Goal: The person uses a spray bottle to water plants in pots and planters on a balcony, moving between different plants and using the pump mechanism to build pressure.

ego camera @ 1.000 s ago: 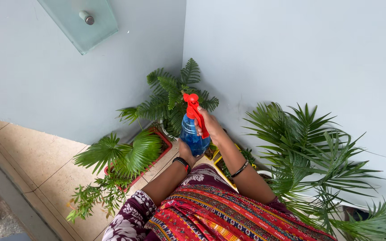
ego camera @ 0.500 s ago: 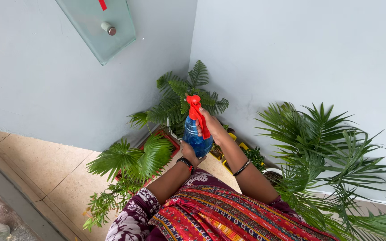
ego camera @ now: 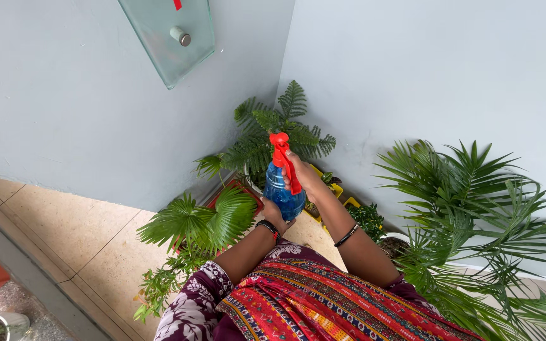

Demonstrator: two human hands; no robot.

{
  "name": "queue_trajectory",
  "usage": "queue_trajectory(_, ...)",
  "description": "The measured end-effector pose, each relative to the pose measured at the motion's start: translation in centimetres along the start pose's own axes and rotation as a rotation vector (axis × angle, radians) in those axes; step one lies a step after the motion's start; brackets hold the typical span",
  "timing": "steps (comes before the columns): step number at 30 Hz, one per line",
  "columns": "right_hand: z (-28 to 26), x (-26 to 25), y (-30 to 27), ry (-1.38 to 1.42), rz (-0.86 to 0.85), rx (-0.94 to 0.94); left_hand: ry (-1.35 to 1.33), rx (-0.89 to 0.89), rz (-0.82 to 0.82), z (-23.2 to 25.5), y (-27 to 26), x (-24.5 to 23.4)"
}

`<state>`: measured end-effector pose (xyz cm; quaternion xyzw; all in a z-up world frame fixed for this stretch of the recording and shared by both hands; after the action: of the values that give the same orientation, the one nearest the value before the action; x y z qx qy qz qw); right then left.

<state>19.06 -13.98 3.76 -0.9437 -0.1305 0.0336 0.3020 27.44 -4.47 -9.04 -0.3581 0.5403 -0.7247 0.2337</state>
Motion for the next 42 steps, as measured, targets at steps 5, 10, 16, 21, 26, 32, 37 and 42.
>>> queue_trajectory(5, 0.0, 0.4, -0.5, 0.015, 0.032, -0.028, -0.013, 0.007, 0.074, 0.1, -0.3, -0.7)
queue_trajectory(10, 0.5, 1.2, 0.0, 0.047, -0.025, -0.120, -0.034, 0.009, 0.109, -0.1, -0.3, -1.2)
queue_trajectory(16, -0.4, 2.5, -1.9, 0.017, 0.058, -0.008, -0.088, 0.046, 0.128, 0.1, 0.3, -2.4)
queue_trajectory(21, 0.2, 2.3, -0.9, 0.083, 0.014, -0.135, -0.070, 0.080, 0.117, 0.5, 0.2, -2.6)
queue_trajectory(26, 0.1, 2.5, -1.0, 0.075, 0.033, -0.123, -0.062, 0.066, 0.083, 0.7, 0.1, -2.7)
queue_trajectory(32, -0.2, 1.5, -1.6, 0.128, 0.061, -0.086, 0.016, 0.092, 0.040, 1.2, 0.2, -2.8)
queue_trajectory(37, 1.1, 0.2, -0.6, 0.179, 0.078, -0.140, 0.024, 0.065, -0.012, 1.1, 0.4, -2.3)
queue_trajectory(42, 0.3, -0.2, -1.4, 0.211, 0.121, -0.096, 0.022, 0.043, -0.069, 1.8, -0.7, -2.0)
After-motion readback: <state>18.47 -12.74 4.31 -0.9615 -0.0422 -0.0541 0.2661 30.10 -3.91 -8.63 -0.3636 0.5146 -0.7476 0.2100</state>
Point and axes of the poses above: each hand's wrist, its own y-axis towards the middle knuckle, its own x-axis out of the palm, z = x × y, the point moved 5 cm from there along y, towards the middle knuckle, and after that the axes turned 1 degree about -y, right-handed, at the moved point
